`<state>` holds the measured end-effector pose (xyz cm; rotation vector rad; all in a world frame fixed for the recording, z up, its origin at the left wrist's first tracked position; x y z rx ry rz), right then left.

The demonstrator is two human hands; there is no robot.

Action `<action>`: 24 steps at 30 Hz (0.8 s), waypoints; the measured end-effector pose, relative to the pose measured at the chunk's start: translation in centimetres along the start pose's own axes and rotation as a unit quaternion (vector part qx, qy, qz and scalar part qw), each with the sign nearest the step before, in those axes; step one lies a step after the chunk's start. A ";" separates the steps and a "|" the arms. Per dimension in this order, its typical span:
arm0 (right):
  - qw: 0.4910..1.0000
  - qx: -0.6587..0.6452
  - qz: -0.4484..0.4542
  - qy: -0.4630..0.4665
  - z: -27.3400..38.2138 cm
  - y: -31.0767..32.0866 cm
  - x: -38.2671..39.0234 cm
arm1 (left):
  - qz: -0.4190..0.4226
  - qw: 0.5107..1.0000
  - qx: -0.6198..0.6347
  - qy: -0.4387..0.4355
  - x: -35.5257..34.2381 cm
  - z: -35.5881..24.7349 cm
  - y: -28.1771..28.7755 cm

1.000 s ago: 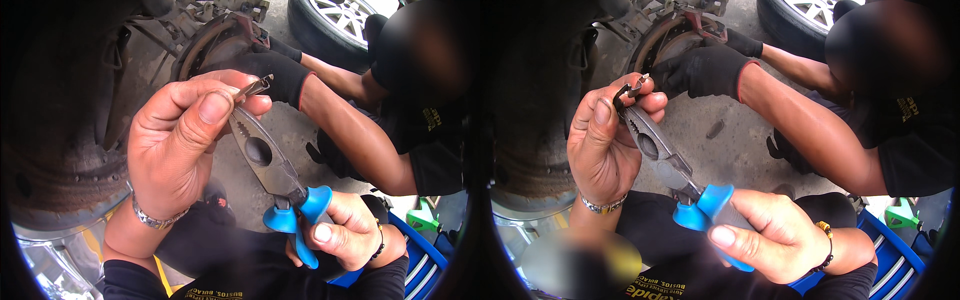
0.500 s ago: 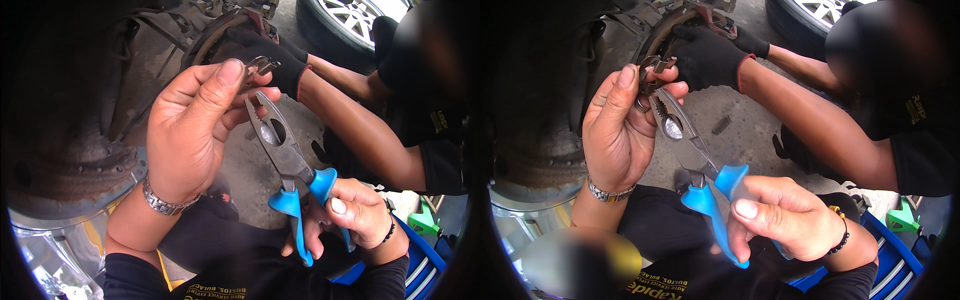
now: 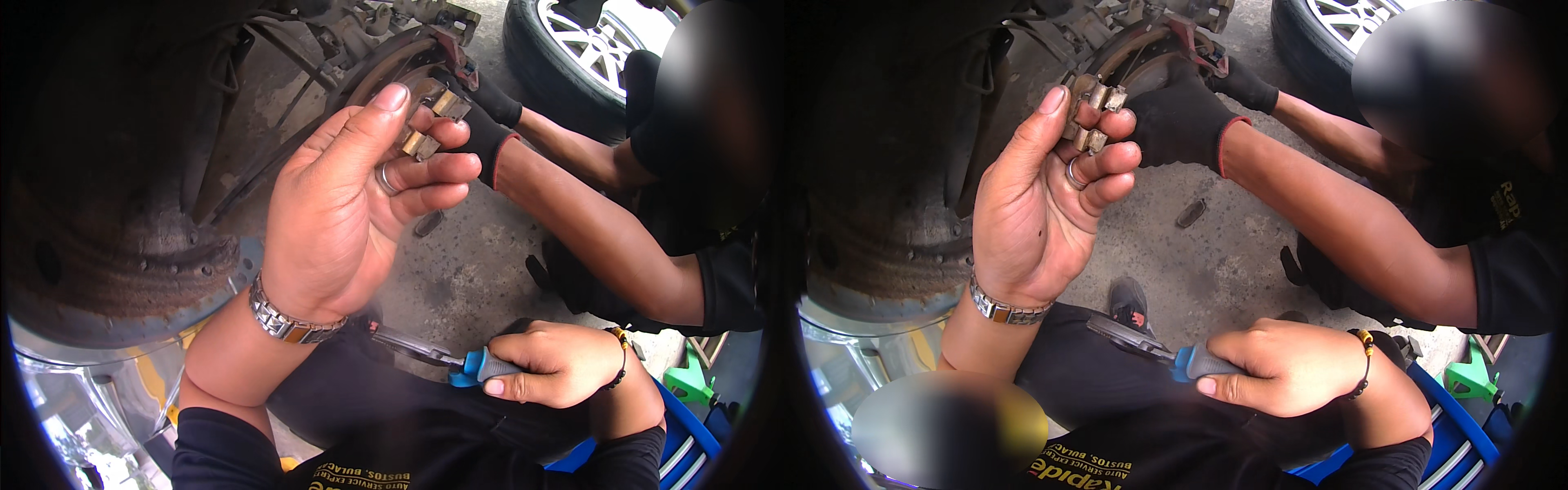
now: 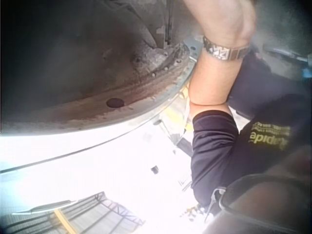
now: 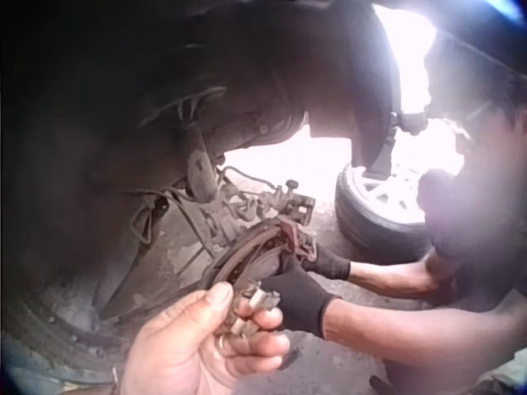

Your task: The person removes a metal clip from a brake caliper using pliers, then installs it into the brake assembly. They later use a screwdriver to adjust components within the caliper while another person assists nearby.

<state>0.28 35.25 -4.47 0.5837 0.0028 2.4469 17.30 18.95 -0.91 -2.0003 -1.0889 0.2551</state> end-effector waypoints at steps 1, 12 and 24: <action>0.999 0.032 -0.007 -0.011 0.1 0.0 -0.1 | -0.003 1.000 -0.005 -0.001 0.1 -0.1 0.0; 0.896 0.359 0.032 -0.259 -11.0 -5.8 -11.4 | 0.006 0.996 -0.068 -0.052 -0.1 0.3 -1.1; 0.833 0.541 -0.007 -0.119 -21.9 -11.2 -28.2 | 0.045 0.963 -0.189 -0.186 -2.1 0.1 0.9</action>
Point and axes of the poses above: each hand's wrist, its own x-axis away from the middle knuckle, its own y-axis out of the back of the hand, z = x × y, the point moved 2 cm from there along -x, towards the middle knuckle, and after that the axes turned 13 degrees about x, right-handed, at the moved point
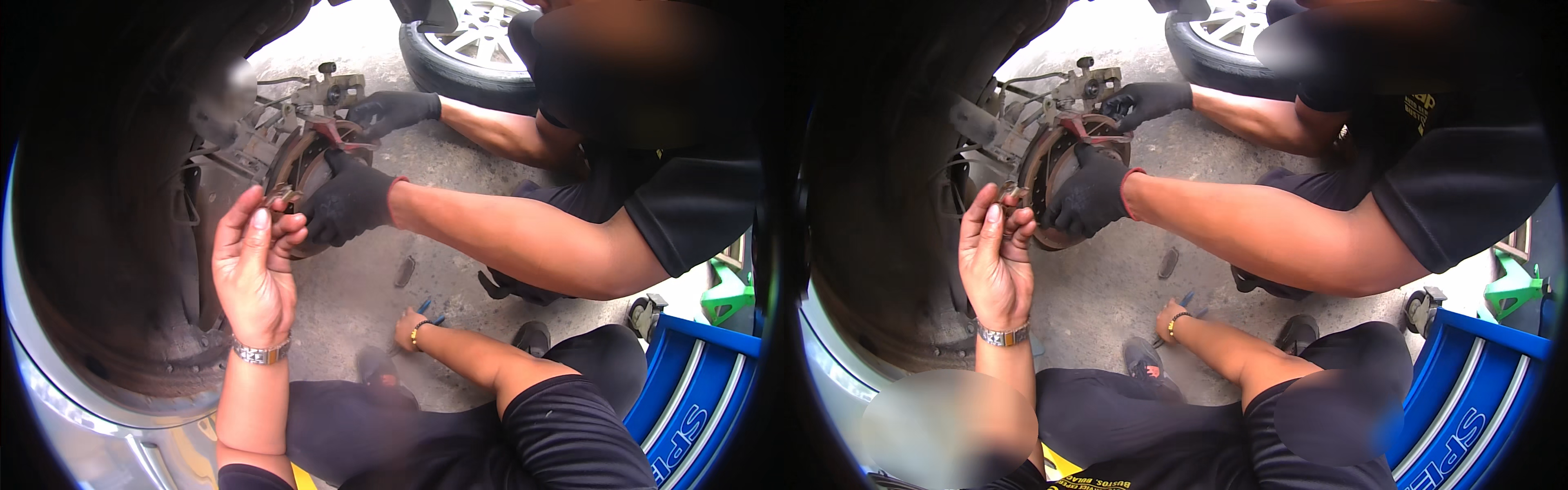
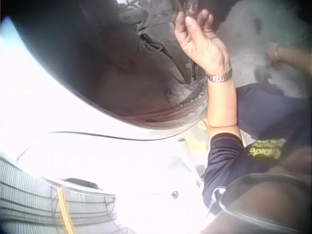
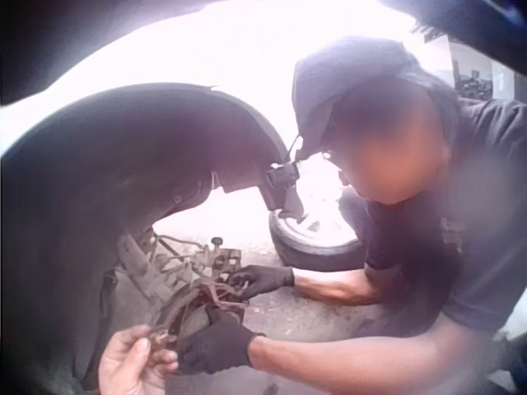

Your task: The person removes a metal clip from a brake caliper using pliers, then installs it into the brake assembly. They later use a screwdriver to adjust components within the caliper while another person assists nearby.

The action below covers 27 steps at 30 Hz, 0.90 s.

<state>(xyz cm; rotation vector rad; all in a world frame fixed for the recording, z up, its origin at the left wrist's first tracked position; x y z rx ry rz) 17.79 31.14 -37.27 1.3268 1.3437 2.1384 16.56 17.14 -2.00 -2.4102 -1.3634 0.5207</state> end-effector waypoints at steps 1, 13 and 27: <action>0.999 -0.018 -0.035 0.028 0.0 0.5 -0.2 | 0.009 0.999 -0.037 -0.013 -0.4 -0.7 0.1; 0.991 -0.108 -0.073 0.005 -4.9 6.0 -2.2 | 0.318 0.667 -0.671 0.063 -22.2 4.1 -2.5; 0.984 -0.137 -0.112 -0.002 -4.7 4.3 -3.1 | 0.371 0.576 -0.668 0.290 -26.8 7.8 -3.2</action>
Point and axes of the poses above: each hand's wrist, its own x-axis away from the middle knuckle, its own y-axis out of the back of the hand, z = x × y, the point moved 2 cm from there along -x, towards the middle knuckle, and after that the axes turned 13 degrees about x, right-handed, at the moved point
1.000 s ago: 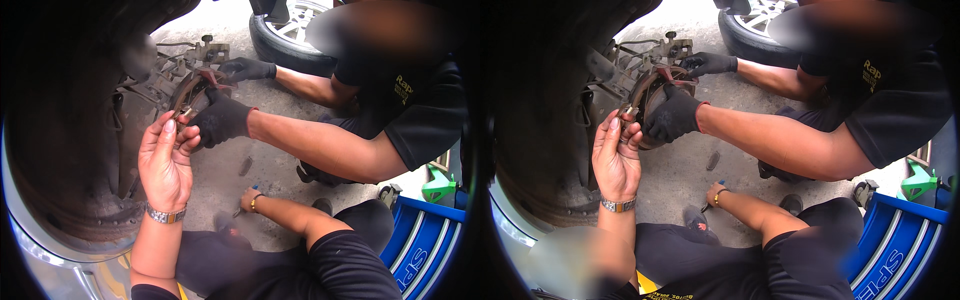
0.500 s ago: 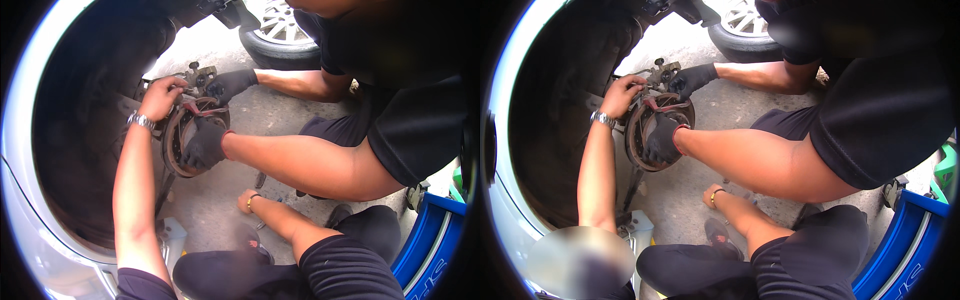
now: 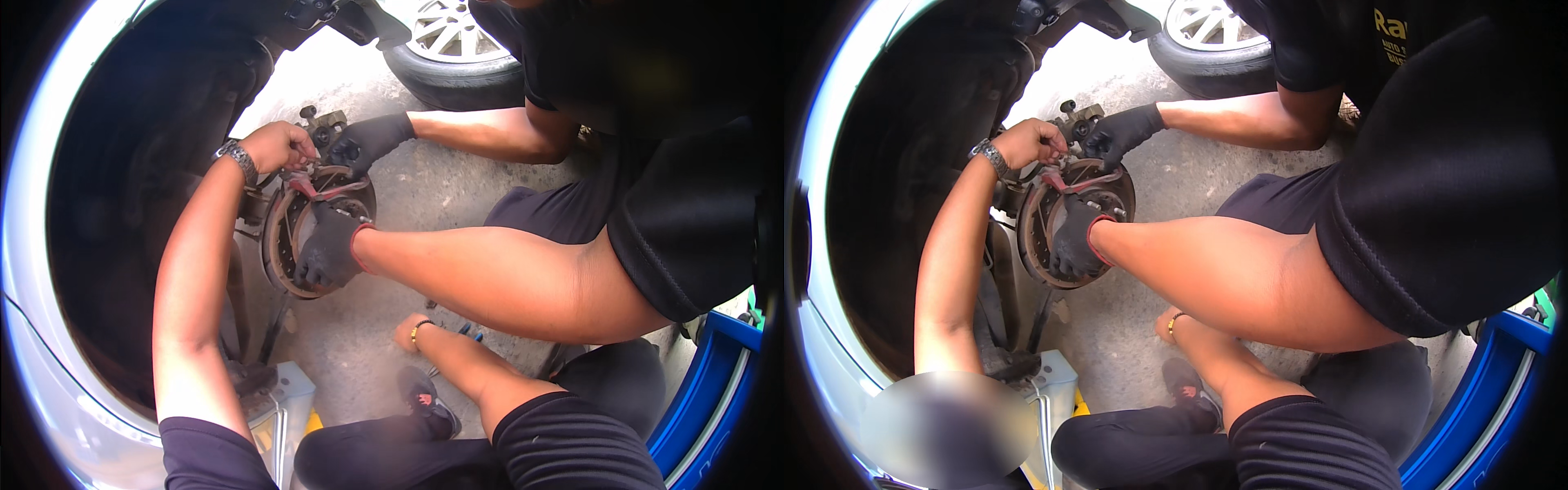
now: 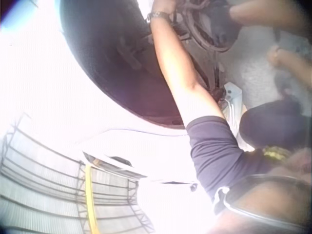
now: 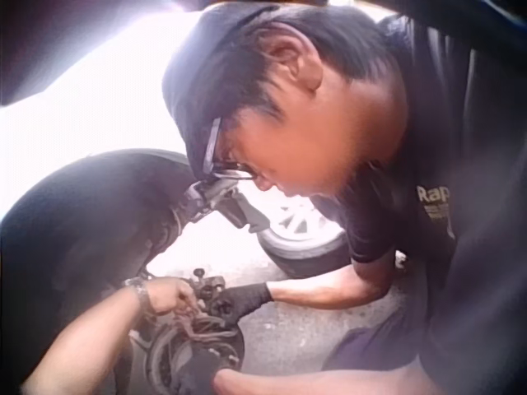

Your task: The person removes a metal clip from a brake caliper using pliers, then installs it into the brake assembly. They later use a screwdriver to adjust components within the caliper while another person assists nearby.

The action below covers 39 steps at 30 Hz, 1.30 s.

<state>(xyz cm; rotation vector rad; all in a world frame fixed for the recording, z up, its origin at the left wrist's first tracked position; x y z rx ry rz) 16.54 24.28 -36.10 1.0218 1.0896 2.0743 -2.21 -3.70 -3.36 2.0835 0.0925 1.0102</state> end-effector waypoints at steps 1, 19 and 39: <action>1.000 0.007 -0.006 -0.002 -0.3 -0.2 0.0 | -0.006 1.000 -0.001 -0.010 -0.1 -0.2 -0.1; 0.999 -0.005 0.050 -0.013 -0.4 1.9 0.5 | 0.116 0.985 -0.130 0.009 2.6 -2.3 -1.2; 0.974 -0.072 -0.174 -0.125 -6.3 21.4 0.8 | 0.171 0.950 -0.261 -0.012 0.4 -3.1 -1.7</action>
Point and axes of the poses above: each hand's wrist, its own x-axis away from the middle knuckle, its own y-axis out of the back of the hand, z = x × y, the point moved 2 cm from there along -x, towards the middle knuckle, and after that the axes turned 13 degrees about x, right-handed, at the moved point
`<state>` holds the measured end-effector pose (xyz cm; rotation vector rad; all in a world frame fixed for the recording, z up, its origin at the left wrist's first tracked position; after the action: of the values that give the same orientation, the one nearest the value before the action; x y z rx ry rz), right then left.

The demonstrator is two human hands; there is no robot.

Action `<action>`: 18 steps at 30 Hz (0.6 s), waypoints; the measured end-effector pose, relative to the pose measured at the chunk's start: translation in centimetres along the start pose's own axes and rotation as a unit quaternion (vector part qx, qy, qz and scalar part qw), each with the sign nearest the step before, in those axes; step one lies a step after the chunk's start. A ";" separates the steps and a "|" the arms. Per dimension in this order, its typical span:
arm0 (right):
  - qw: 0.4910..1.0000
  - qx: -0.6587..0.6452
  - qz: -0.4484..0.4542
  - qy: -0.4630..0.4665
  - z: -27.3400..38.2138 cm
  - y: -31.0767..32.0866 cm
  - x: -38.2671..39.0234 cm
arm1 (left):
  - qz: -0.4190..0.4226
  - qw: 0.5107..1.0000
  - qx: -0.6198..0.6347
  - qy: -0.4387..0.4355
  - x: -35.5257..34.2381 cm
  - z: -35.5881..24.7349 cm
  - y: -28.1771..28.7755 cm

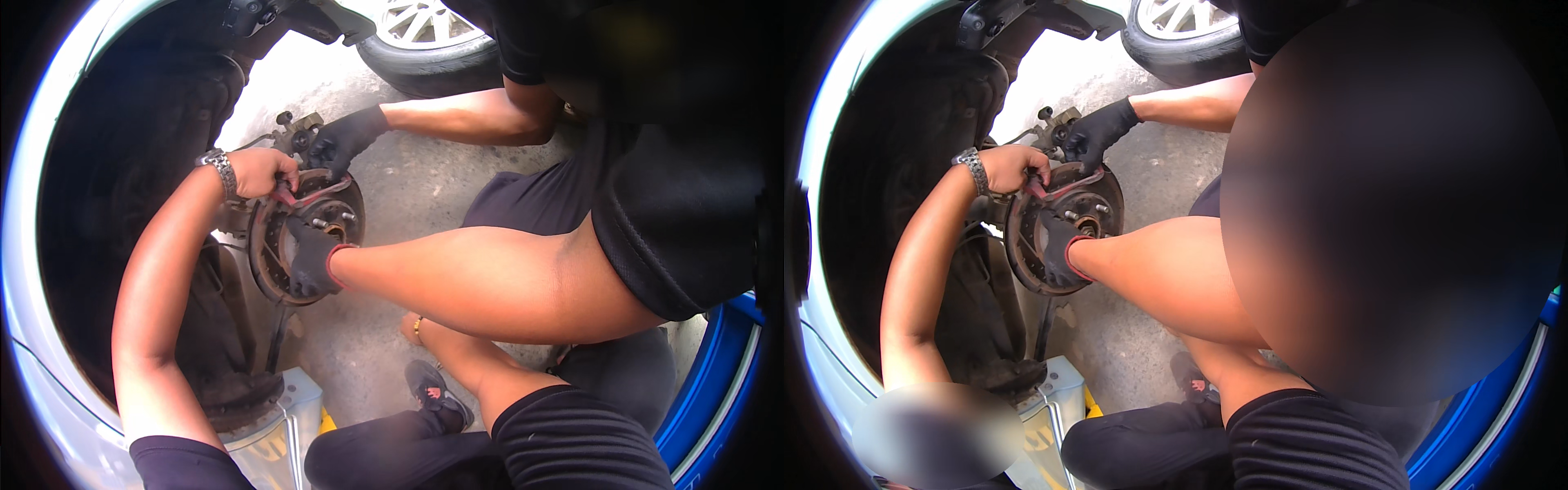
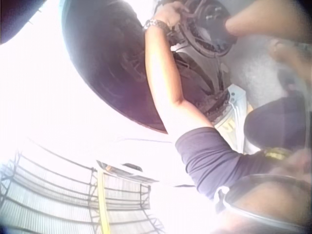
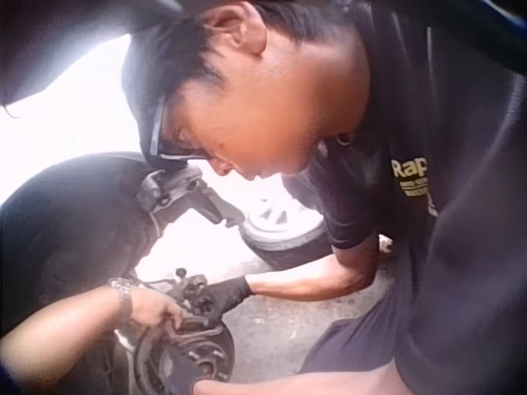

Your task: The person removes a metal clip from a brake caliper using pliers, then installs it into the brake assembly. They later use a screwdriver to adjust components within the caliper while another person assists nearby.

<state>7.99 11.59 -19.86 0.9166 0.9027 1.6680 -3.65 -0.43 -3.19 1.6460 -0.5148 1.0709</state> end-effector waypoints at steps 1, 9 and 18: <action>1.000 0.000 -0.001 -0.003 -0.3 0.0 -0.1 | -0.004 1.000 0.014 0.009 -0.1 -0.2 0.1; 1.000 0.001 0.019 0.010 0.3 -1.2 0.3 | -0.082 0.993 0.049 0.066 -0.1 -0.3 0.1; 0.974 0.062 0.203 0.085 2.6 -18.3 6.3 | -0.215 0.973 0.011 -0.079 1.3 0.8 -1.8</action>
<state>16.24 22.26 -33.98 1.1109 0.9900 2.0829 -1.30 -0.35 -3.06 1.7683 -0.2295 0.6309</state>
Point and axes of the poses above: each hand's wrist, its own x-axis away from the middle knuckle, its own y-axis out of the back of the hand, z = x × y, the point moved 2 cm from there along -x, towards the middle knuckle, and after that the axes turned 13 degrees about x, right-handed, at the moved point
